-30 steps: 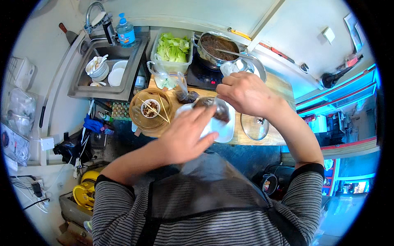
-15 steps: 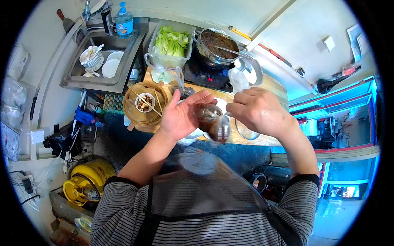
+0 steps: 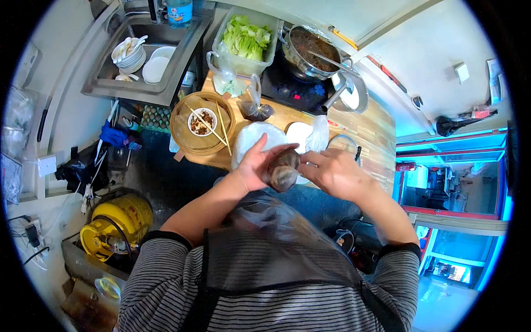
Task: The person places lettuce leaves onto a steaming tray, retrieves a plastic bag, and then uses a ladle to transfer a dark sauce from a pot into the bag before tying it.
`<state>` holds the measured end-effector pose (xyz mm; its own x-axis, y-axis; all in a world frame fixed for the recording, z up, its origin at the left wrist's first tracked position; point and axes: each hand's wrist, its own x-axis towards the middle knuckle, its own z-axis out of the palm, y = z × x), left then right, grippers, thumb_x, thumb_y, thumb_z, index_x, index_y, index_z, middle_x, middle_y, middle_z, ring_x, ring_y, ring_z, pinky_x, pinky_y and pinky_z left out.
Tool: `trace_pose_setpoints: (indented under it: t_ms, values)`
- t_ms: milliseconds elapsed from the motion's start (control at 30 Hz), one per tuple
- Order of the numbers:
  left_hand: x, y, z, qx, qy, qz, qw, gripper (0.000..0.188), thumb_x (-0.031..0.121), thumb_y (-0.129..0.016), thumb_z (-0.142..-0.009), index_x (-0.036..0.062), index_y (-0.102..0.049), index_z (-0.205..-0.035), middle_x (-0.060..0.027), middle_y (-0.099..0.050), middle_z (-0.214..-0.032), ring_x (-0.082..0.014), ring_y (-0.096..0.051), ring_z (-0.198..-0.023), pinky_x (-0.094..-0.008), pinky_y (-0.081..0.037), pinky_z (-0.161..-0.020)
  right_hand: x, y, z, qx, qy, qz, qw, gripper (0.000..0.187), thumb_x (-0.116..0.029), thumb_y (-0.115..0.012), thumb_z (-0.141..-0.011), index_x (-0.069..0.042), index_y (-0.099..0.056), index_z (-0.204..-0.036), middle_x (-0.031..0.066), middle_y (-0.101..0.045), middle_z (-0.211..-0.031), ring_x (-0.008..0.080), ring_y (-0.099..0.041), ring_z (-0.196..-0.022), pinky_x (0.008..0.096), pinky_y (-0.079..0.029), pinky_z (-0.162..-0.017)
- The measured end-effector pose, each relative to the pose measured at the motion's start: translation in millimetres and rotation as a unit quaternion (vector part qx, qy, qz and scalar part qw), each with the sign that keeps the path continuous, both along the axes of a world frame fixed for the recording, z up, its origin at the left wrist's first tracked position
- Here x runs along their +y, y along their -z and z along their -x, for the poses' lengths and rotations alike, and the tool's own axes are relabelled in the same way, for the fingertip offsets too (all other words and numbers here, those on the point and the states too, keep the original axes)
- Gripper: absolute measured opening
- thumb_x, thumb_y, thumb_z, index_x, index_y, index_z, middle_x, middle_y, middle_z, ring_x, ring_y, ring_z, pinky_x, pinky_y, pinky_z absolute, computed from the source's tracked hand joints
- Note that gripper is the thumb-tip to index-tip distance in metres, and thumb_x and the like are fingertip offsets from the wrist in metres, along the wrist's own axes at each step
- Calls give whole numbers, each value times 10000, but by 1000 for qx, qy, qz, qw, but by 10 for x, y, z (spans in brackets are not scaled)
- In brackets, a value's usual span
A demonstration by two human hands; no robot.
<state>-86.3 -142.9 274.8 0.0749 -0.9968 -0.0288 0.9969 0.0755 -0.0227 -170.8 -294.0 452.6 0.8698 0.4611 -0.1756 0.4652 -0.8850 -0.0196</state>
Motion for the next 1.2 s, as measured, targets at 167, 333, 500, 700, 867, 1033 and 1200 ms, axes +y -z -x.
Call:
trace_pose_setpoints:
  t_ms: [167,333,500,700,867,1033,1200]
  values:
    - [173,216,-161,-157,-127,-79,976,640,508,-273,-962,-10,-469,-1283,-199,-511,-1282,-288,-471,-1194,-429,-302,-1051,-120,725,-172,33,107,-20,994,119,-184,-603,-819,-115,-641,-908,43,-615,-901,257,-634,-651,374,-508,-550]
    - [308,412,-91,-426,-214,-223,850,383,223,-388,-977,-10,-462,-1271,-145,-539,-1254,-225,-495,-1149,-346,-354,-1007,-29,1194,-386,-12,121,-84,989,86,-153,-562,-791,-89,-609,-825,84,-602,-857,281,-648,-662,383,-524,-575]
    - [293,332,-34,-728,-185,-350,559,355,46,-561,-855,35,-500,-1205,-97,-621,-1084,-205,-595,-966,-315,-478,-818,-69,1510,-439,22,178,-63,982,97,-137,-556,-801,-78,-589,-870,136,-621,-917,290,-654,-680,385,-527,-581]
    - [-180,332,-207,-735,-168,-367,544,213,18,-626,-751,57,-478,-899,-110,-609,-844,-296,-604,-751,-378,-478,-670,-83,1640,-474,48,308,-220,924,171,-158,-596,-780,-58,-576,-917,167,-639,-934,327,-654,-779,418,-527,-653]
    - [-244,411,-205,-816,-233,-309,429,174,-21,-604,-712,56,-551,-859,-96,-577,-800,-229,-567,-695,-325,-447,-598,-154,1539,-488,102,341,-39,934,255,-193,-613,-784,-57,-594,-999,177,-651,-888,309,-662,-801,392,-538,-680]
    - [-192,236,-348,-938,-274,-113,181,94,41,-598,-696,40,-593,-789,-74,-565,-799,-227,-557,-809,-332,-461,-699,-374,1236,-636,280,407,-163,854,240,-233,-614,-797,-34,-622,-930,144,-672,-743,240,-673,-639,350,-542,-558]
    - [-237,153,-578,-984,-170,14,57,107,111,-566,-684,49,-598,-766,-61,-549,-795,-233,-549,-812,-335,-467,-702,-321,1042,-768,328,322,-173,871,222,-149,-594,-742,-8,-612,-912,106,-662,-661,198,-659,-586,318,-522,-520]
